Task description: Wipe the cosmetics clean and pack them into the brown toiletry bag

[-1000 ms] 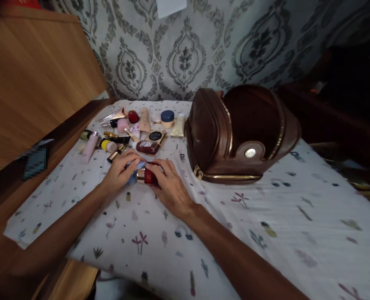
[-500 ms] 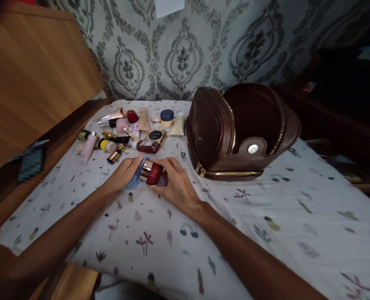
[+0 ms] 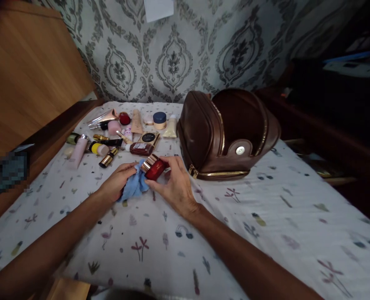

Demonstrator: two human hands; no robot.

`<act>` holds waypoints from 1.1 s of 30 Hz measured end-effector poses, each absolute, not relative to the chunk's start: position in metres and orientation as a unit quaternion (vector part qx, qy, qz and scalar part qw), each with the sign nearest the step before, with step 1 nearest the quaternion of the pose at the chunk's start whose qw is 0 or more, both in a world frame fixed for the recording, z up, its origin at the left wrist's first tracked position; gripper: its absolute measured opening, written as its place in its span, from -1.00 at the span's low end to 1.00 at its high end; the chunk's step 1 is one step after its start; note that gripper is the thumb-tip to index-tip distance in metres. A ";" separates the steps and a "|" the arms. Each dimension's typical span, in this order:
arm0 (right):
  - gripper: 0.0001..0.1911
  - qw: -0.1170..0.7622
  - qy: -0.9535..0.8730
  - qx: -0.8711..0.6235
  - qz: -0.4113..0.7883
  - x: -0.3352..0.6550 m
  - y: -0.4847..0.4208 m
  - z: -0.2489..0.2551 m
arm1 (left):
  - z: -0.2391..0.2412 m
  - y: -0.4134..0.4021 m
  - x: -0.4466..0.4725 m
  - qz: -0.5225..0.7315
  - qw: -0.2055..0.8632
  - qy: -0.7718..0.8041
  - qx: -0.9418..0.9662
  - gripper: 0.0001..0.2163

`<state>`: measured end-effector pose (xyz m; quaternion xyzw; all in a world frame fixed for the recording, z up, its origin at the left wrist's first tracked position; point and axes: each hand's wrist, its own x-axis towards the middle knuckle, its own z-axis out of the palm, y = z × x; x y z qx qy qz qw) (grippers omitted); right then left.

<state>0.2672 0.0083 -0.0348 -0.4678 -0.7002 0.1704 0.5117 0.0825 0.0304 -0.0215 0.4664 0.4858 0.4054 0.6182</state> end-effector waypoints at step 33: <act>-0.40 0.484 -0.758 -0.413 0.143 0.268 0.008 -0.033 | -0.007 0.006 0.085 0.358 0.064 0.430 0.827 -0.61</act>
